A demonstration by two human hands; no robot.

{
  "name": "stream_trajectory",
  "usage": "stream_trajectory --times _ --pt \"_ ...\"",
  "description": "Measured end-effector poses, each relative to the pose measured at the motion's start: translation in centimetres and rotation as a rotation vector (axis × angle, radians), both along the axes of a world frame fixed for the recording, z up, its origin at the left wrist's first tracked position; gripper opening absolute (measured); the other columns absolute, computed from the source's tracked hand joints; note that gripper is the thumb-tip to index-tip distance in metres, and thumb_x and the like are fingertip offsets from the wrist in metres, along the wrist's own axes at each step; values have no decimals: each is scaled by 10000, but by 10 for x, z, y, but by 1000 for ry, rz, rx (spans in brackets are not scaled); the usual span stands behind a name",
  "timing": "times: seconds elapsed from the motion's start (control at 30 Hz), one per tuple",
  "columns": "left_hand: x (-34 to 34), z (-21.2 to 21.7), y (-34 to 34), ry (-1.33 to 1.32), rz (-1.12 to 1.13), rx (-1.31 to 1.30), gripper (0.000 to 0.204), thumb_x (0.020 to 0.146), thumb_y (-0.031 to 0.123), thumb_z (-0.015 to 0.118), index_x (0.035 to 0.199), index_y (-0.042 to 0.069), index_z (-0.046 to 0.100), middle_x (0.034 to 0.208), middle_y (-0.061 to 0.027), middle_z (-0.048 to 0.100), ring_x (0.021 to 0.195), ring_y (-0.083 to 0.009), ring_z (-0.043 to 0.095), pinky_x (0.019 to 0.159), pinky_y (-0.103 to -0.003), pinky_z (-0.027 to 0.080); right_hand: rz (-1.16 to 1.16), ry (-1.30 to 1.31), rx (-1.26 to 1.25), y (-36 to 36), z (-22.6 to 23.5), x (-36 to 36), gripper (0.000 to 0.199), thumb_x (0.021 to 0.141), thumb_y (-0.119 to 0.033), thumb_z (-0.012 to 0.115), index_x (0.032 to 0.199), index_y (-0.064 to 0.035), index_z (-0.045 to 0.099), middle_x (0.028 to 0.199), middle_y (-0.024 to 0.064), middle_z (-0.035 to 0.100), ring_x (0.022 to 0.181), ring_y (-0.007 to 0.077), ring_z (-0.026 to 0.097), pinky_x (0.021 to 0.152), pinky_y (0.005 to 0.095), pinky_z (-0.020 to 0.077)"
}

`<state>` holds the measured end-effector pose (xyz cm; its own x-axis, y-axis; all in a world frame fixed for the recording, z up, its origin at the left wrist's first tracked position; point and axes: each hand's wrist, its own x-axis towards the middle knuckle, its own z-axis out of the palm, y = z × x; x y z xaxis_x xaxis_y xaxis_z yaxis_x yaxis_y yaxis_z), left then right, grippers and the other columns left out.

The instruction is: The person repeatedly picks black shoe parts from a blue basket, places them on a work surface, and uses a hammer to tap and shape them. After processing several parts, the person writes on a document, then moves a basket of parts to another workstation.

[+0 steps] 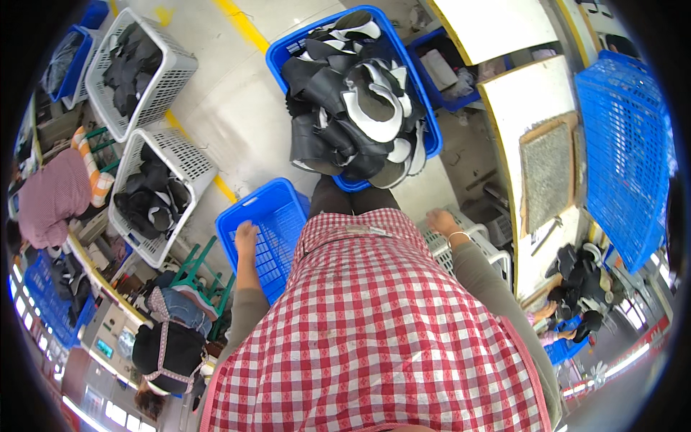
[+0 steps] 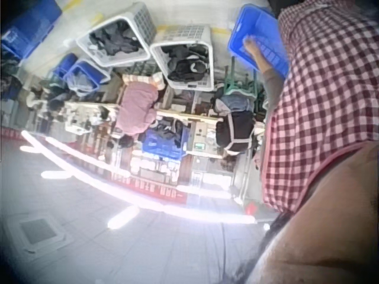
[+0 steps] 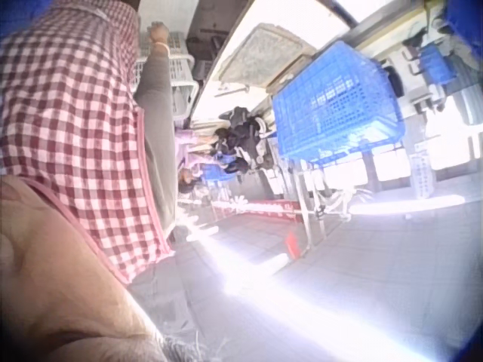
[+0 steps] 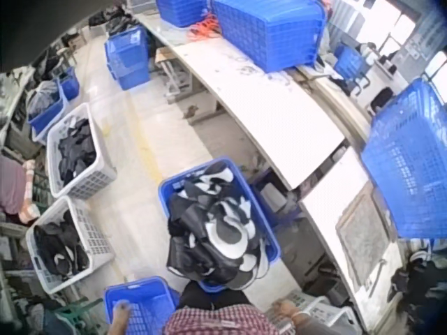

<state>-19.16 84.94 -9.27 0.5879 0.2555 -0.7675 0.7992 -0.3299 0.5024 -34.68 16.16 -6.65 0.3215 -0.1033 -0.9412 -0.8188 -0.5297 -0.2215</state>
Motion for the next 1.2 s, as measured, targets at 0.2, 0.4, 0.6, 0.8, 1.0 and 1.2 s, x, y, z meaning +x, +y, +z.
stream_trajectory --times 0.2,0.4,0.6,0.8,1.0,1.2 --pt "149 -1 -126 25 -314 -117 426 942 155 702 1316 -22 599 1147 -166 715 1003 -236 707 827 -343 590 -269 -13 31 12 -96 5 353 972 -215 590 1272 -39 650 1066 112 714 958 177 664 795 339 569" --pt "197 -134 -191 193 -301 105 1069 788 604 839 1569 68 343 1500 -273 496 1331 -388 533 962 -579 515 -460 -88 -158 22 -247 -54 355 1039 -279 562 1297 -45 630 1190 160 692 828 165 626 807 315 550" --pt "202 -186 -277 225 -28 -358 932 937 618 674 1602 118 255 1531 -183 428 1390 -325 446 1064 -441 467 -1569 -15 20 60 -276 -36 453 1074 -380 515 1427 -98 533 1351 147 649 1122 299 658 970 414 546" --pt "290 -200 -278 90 -763 -104 691 1070 464 534 1603 123 257 1516 -202 460 1394 -282 439 1137 -369 391 -2067 -60 186 120 -317 17 403 1057 -304 492 1313 -20 620 1312 95 680 1194 292 636 1054 434 499" --pt "493 -211 -254 231 -1918 -87 365 897 284 716 1193 73 747 1183 -141 738 996 -295 714 864 -416 580 -1967 -114 276 126 -327 8 380 1048 -310 490 1290 -60 642 1285 120 698 1169 305 667 1003 448 540" --pt "665 -217 -328 369 -1895 1358 458 970 234 578 1417 139 616 1567 -151 495 1446 -344 478 1110 -546 451 -1756 -58 219 131 -357 -12 411 969 -246 632 1291 7 622 1251 161 702 1089 289 695 909 425 555"
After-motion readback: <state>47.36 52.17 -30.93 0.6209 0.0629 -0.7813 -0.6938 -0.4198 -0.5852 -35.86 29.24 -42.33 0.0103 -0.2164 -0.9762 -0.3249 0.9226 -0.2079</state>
